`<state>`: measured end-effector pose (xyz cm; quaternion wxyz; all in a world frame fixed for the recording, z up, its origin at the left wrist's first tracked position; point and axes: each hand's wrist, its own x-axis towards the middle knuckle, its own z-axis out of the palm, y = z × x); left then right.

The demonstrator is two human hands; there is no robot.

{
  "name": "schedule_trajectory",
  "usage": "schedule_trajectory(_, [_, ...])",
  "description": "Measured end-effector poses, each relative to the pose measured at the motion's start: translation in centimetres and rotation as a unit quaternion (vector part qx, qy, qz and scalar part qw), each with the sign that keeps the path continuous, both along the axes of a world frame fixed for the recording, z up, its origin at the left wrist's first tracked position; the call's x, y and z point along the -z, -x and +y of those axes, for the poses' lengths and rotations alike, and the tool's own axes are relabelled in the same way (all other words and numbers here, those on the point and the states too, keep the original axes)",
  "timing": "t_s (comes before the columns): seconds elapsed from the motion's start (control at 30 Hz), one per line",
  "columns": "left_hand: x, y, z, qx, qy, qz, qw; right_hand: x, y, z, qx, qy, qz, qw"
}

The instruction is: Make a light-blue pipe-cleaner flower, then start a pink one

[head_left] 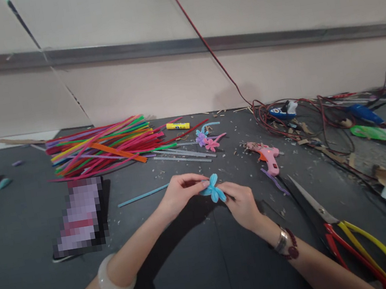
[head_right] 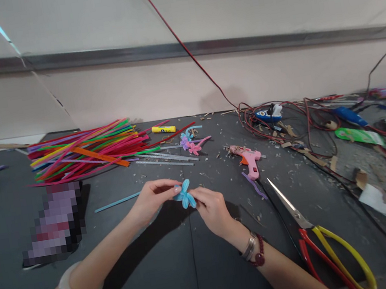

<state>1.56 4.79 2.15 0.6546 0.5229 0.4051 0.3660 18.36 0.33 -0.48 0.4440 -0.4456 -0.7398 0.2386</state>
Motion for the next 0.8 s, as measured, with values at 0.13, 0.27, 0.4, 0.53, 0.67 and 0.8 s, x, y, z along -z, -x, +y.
schedule_trajectory(0.13, [-0.4, 0.3, 0.2, 0.017, -0.012, 0.016, 1.0, -0.1, 0.1, 0.0, -0.01, 0.007, -0.004, 1.0])
schedule_trajectory(0.27, [-1.1, 0.7, 0.3, 0.071, -0.013, 0.021, 0.997, -0.2, 0.2, 0.1, -0.045, 0.021, -0.002, 0.999])
schedule_trajectory(0.4, [-1.9, 1.3, 0.6, 0.137, -0.043, 0.04, 0.989, -0.3, 0.4, 0.0, -0.088, 0.045, -0.005, 0.995])
schedule_trajectory(0.53, [-2.1, 1.7, 1.0, 0.155, -0.06, 0.085, 0.982, -0.5, 0.5, 0.0, -0.111, 0.052, 0.0, 0.992])
schedule_trajectory(0.67, [-1.8, 1.6, 1.0, 0.119, -0.059, 0.1, 0.986, -0.6, 0.5, -0.1, -0.116, 0.064, 0.003, 0.991])
schedule_trajectory(0.8, [-1.5, 1.3, 0.8, 0.11, -0.061, 0.097, 0.987, -0.5, 0.6, -0.1, -0.121, 0.073, -0.01, 0.99])
